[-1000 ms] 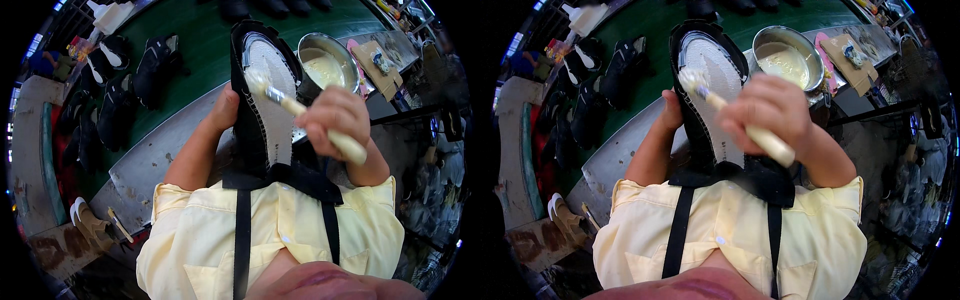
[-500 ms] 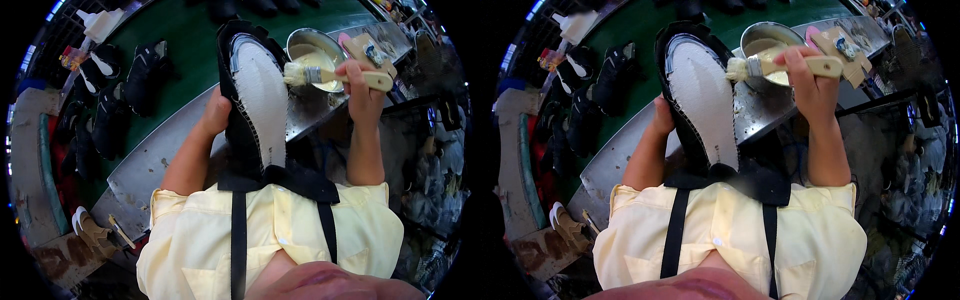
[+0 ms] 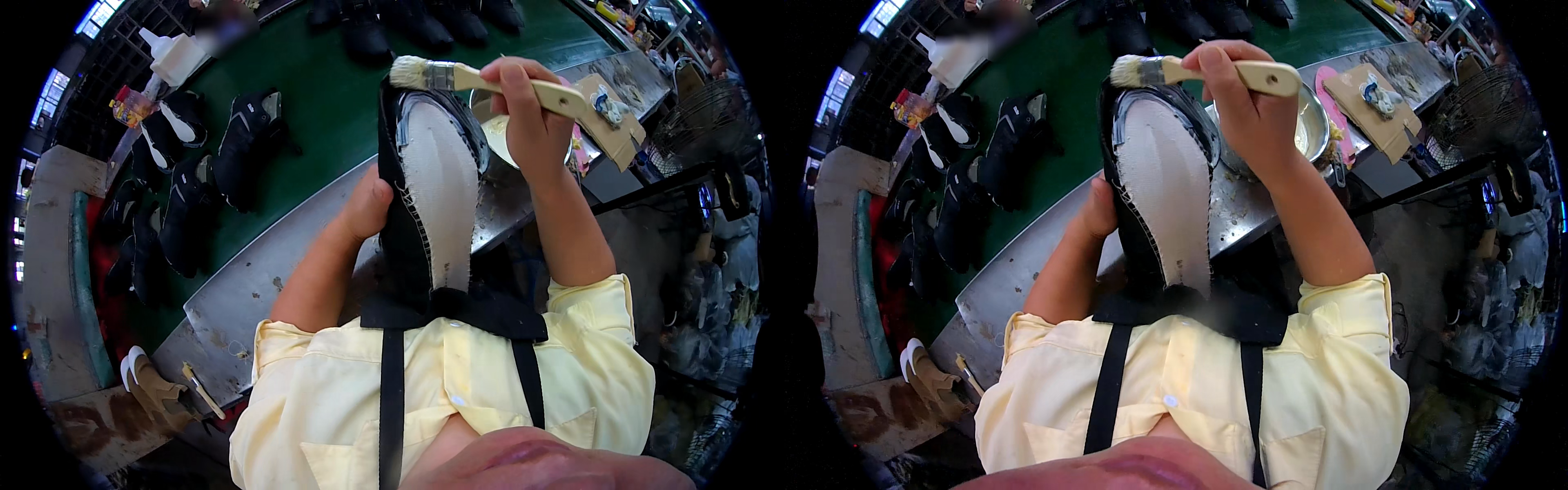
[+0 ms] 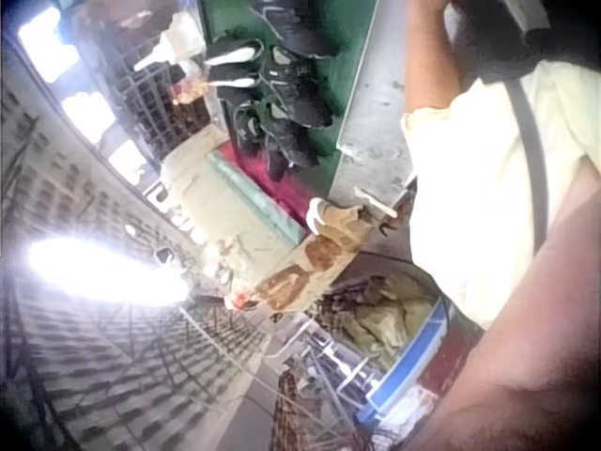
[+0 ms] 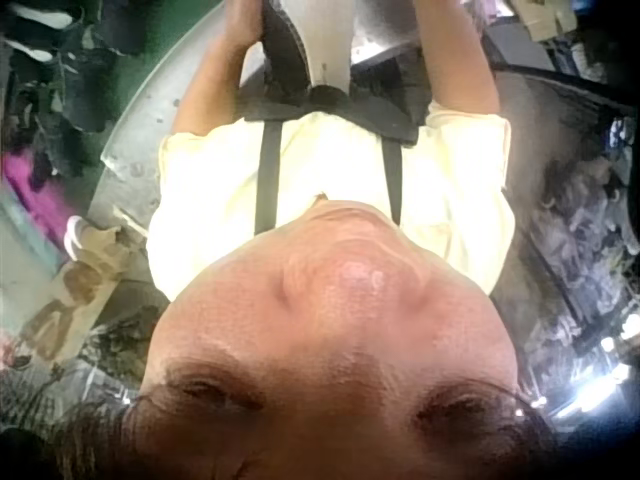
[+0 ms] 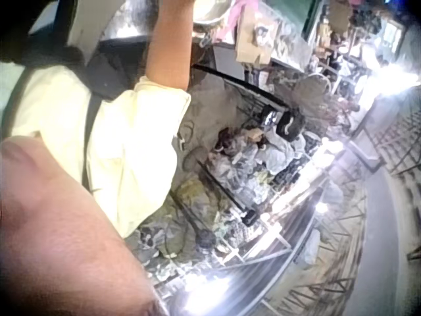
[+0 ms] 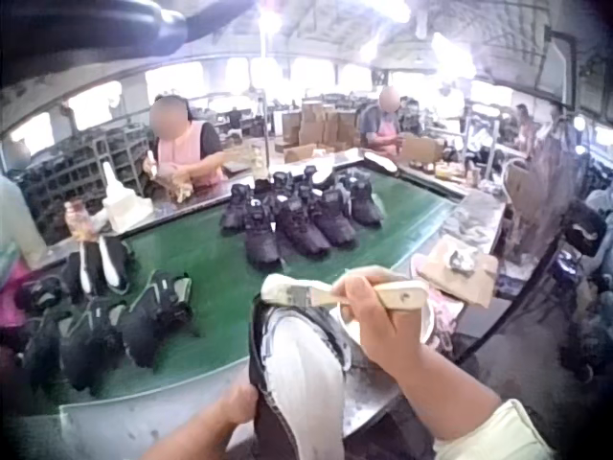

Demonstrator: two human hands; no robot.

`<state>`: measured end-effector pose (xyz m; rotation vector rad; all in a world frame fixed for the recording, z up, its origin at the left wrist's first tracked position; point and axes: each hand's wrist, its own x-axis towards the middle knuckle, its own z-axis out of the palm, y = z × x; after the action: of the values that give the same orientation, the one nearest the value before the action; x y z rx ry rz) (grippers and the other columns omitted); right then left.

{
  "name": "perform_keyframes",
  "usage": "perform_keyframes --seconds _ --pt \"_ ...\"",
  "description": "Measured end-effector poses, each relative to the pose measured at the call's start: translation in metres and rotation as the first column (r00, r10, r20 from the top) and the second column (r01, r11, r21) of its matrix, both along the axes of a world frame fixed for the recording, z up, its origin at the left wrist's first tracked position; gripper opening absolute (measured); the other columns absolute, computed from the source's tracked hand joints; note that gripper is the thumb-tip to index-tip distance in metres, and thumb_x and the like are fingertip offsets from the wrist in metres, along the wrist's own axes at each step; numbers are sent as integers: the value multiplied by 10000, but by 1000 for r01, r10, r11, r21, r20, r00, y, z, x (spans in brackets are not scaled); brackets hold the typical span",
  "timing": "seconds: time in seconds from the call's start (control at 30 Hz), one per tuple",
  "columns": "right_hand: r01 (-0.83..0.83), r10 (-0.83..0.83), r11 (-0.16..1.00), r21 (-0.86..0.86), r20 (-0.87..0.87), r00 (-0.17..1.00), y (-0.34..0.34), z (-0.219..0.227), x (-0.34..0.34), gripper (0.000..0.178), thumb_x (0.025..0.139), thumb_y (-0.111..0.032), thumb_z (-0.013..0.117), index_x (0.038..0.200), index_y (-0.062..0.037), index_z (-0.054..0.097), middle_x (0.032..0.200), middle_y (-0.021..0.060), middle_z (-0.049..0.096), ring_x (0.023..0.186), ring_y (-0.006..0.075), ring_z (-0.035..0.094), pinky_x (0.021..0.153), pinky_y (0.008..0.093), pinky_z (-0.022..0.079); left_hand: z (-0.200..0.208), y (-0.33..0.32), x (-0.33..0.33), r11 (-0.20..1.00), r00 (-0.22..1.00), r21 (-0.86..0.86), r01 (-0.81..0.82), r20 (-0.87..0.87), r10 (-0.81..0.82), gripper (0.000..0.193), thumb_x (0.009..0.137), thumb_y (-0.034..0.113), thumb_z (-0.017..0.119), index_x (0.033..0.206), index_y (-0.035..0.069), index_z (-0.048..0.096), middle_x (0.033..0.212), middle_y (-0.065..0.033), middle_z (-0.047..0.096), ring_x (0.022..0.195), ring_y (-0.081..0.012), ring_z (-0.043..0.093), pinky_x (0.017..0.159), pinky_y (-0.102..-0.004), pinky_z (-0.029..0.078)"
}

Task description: The person applies glue to the inner surface of shoe soles using a brush and then places the components onto a moving conveyor belt.

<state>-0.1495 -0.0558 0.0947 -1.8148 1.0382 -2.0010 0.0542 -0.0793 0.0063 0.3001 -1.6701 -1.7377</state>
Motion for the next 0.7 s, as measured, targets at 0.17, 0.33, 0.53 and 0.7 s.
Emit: perform_keyframes --seconds 0.17,0.33,0.53,0.7 --pt "175 -175 985 -8 -121 977 3 3 3 192 893 -212 576 843 -56 678 730 20 657 600 78 592 511 177 450 -1 -2 -3 998 998 -55 11 62 -8 938 763 770 358 1222 -43 449 1156 -106 542 1037 -174 500 911 -310 385" --pt "413 -409 909 -46 -280 869 13 11 -11 217 891 -238 579 812 -63 680 659 17 635 568 77 593 499 192 447 -9 -3 -6 1000 999 -16 -13 -32 13 972 751 789 338 1246 -43 429 1163 -113 543 1077 -188 499 919 -323 392" --pt "141 -144 989 -46 -76 987 9 10 -1 207 901 -223 570 845 -50 669 655 -13 605 541 34 517 477 162 393 -15 -3 -6 997 997 68 37 -74 -32 973 760 784 315 1278 -34 407 1192 -121 536 1084 -194 513 925 -331 406" --pt "-17 15 999 33 65 998 5 2 26 198 905 -214 564 846 -46 652 679 -19 599 556 36 510 491 162 388 -11 -2 -4 967 1000 256 11 -2 -11 937 804 755 212 1295 -23 388 1208 -149 528 1094 -227 530 944 -352 409"
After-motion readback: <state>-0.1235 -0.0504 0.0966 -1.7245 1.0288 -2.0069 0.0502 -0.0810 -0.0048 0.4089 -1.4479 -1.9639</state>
